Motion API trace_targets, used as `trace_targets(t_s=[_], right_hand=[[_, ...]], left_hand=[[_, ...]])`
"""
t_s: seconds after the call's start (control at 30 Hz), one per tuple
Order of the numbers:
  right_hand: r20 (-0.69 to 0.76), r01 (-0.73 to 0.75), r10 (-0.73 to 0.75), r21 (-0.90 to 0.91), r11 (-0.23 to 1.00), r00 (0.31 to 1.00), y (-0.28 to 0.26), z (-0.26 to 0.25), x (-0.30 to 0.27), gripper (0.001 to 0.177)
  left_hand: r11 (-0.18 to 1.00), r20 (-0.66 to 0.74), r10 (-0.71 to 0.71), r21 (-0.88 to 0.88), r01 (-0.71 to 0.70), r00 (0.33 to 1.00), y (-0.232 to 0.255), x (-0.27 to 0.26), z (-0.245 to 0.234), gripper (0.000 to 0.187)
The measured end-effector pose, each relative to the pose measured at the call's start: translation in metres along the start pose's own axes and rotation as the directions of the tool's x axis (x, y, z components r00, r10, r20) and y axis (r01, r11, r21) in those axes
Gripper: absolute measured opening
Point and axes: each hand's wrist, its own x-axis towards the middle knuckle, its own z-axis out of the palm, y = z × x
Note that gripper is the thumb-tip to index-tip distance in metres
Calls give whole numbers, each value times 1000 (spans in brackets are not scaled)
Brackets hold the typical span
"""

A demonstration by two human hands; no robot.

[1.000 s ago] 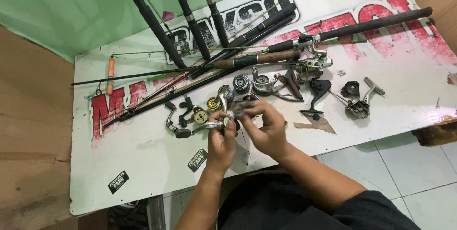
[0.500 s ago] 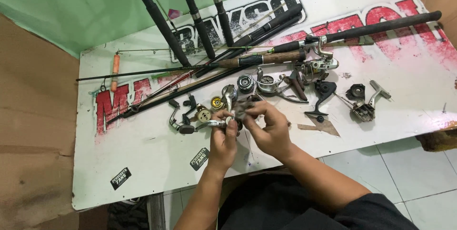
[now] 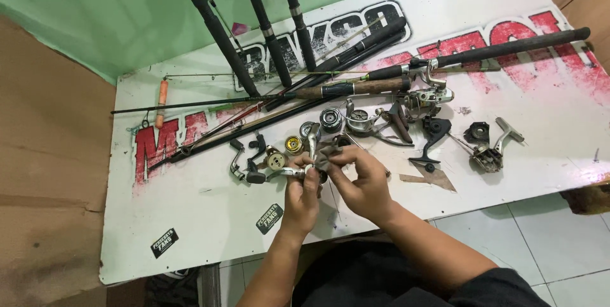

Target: Assembling and inspecting internal components of a fishing reel at a workbench.

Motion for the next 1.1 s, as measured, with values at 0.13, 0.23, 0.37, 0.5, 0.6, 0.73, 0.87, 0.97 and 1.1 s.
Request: trace_targets(t_s=[0.13,0.23,0.37,0.5,0.6,0.73,0.87,0.97,1.1], right_hand=[[-20,55,-56,-29,998,998,2,1,2,19],[-25,61,-61,-8,998,998,0,1,-1,20],[-33,38,-38,8,999,999,7,1,0,19],[-17,-69,70,34,997,997,-1,1,-2,18],[-17,-44,44,46,998,999,2,-1,-1,17],[-19,40,-39,11,999,999,-6,2,2,17],[3,-20,20,33,999,1000,1,2,2,17],[3,-81,81,63,995,997,3,3,1,16],[-12,-76,77,58,995,997,7,3,2,15]], left_hand=[[999,31,42,6,-42,999,-6,2,-2,35],[1000,21,8,21,-8,1000,0,-1,1,34],[997,29,69,16,-70,997,-3,1,1,34],[999,7,-6,-34,6,1000,1,1,2,33],[998,35,46,30,-48,998,7,2,4,35],[999,42,43,22,-44,998,-1,3,1,37],[1000,23,-20,9,20,1000,-1,5,0,38],[999,9,-33,-19,33,999,-9,8,-2,38],[1000,31,20,-4,-20,999,-12,9,-3,38]])
